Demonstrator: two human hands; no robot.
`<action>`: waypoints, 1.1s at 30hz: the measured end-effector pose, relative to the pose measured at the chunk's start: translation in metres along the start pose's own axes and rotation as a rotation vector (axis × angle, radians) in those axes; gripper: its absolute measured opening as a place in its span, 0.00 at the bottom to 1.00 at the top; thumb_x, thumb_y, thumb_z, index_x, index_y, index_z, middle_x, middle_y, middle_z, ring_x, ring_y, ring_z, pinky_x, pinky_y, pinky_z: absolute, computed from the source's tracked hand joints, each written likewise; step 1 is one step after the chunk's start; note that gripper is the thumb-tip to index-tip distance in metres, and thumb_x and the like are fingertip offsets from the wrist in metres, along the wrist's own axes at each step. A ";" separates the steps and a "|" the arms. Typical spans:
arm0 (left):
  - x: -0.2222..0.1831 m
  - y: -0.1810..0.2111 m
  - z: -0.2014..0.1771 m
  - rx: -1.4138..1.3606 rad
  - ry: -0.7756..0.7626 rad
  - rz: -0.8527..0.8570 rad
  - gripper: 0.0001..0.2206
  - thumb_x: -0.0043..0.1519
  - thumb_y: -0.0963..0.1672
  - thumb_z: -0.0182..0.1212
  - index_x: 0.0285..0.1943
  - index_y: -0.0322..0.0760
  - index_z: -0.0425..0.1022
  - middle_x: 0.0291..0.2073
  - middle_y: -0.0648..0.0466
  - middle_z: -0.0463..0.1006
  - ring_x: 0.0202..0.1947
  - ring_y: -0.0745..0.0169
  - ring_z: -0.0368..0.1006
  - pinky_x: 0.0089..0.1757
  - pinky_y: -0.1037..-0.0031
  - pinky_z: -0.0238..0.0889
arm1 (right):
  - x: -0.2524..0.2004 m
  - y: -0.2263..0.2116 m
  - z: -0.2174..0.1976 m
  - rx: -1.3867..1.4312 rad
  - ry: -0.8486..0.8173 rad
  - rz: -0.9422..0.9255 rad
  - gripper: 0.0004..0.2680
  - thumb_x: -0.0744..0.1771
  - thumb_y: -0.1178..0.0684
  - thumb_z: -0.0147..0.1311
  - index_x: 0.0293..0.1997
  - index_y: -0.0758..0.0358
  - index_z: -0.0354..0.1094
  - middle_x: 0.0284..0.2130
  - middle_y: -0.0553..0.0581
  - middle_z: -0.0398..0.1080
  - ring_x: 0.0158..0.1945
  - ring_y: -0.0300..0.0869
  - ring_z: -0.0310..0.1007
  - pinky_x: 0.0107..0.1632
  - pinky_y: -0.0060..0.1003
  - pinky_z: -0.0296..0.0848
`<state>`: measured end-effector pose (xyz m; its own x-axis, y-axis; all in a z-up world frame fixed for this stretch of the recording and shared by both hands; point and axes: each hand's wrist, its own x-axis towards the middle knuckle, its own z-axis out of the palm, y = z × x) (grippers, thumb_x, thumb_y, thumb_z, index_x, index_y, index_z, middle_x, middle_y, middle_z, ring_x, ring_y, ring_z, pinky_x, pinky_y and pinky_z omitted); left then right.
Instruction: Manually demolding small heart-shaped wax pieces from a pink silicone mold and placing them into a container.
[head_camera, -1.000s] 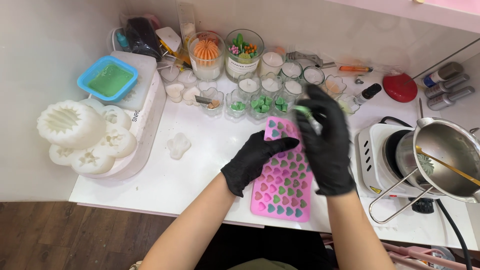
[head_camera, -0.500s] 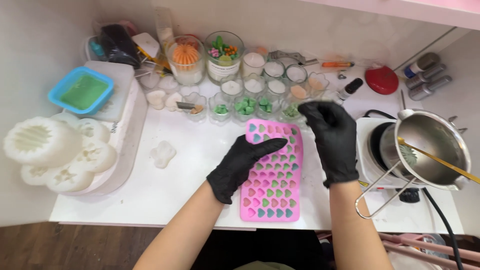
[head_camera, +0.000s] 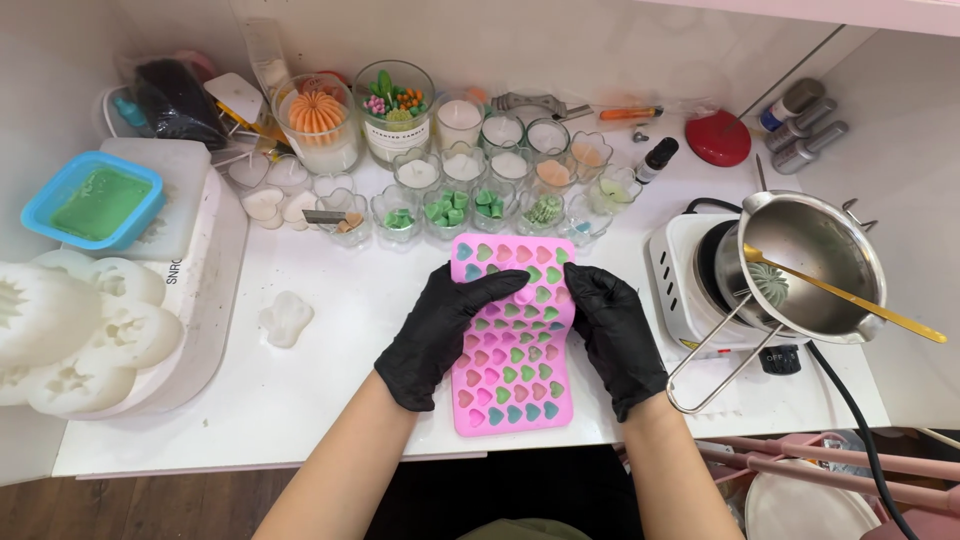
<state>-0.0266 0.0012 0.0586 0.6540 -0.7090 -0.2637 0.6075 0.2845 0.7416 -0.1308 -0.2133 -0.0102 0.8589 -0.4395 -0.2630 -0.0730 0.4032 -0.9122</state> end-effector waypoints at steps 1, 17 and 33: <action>-0.001 0.001 0.001 0.000 -0.002 -0.002 0.17 0.56 0.41 0.68 0.54 0.27 0.76 0.44 0.48 0.84 0.42 0.59 0.82 0.45 0.67 0.76 | 0.000 0.001 0.001 0.000 0.003 -0.001 0.09 0.68 0.54 0.58 0.52 0.67 0.74 0.38 0.52 0.77 0.38 0.35 0.75 0.42 0.31 0.73; 0.004 -0.012 -0.006 -0.074 0.066 -0.002 0.15 0.57 0.40 0.67 0.52 0.29 0.78 0.41 0.49 0.84 0.40 0.61 0.81 0.42 0.69 0.75 | -0.033 -0.018 0.070 -0.454 0.025 -0.603 0.18 0.66 0.69 0.58 0.64 0.66 0.67 0.59 0.57 0.72 0.60 0.39 0.73 0.61 0.34 0.74; 0.014 -0.026 -0.017 -0.078 -0.045 -0.008 0.14 0.61 0.40 0.66 0.56 0.31 0.78 0.45 0.53 0.83 0.44 0.67 0.78 0.45 0.74 0.72 | -0.020 -0.030 0.068 -0.315 -0.054 -0.396 0.14 0.67 0.65 0.57 0.60 0.68 0.70 0.53 0.56 0.76 0.53 0.36 0.75 0.58 0.31 0.73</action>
<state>-0.0256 -0.0055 0.0255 0.6289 -0.7395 -0.2400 0.6472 0.3270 0.6886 -0.1115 -0.1619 0.0437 0.8760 -0.4641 0.1313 0.1216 -0.0509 -0.9913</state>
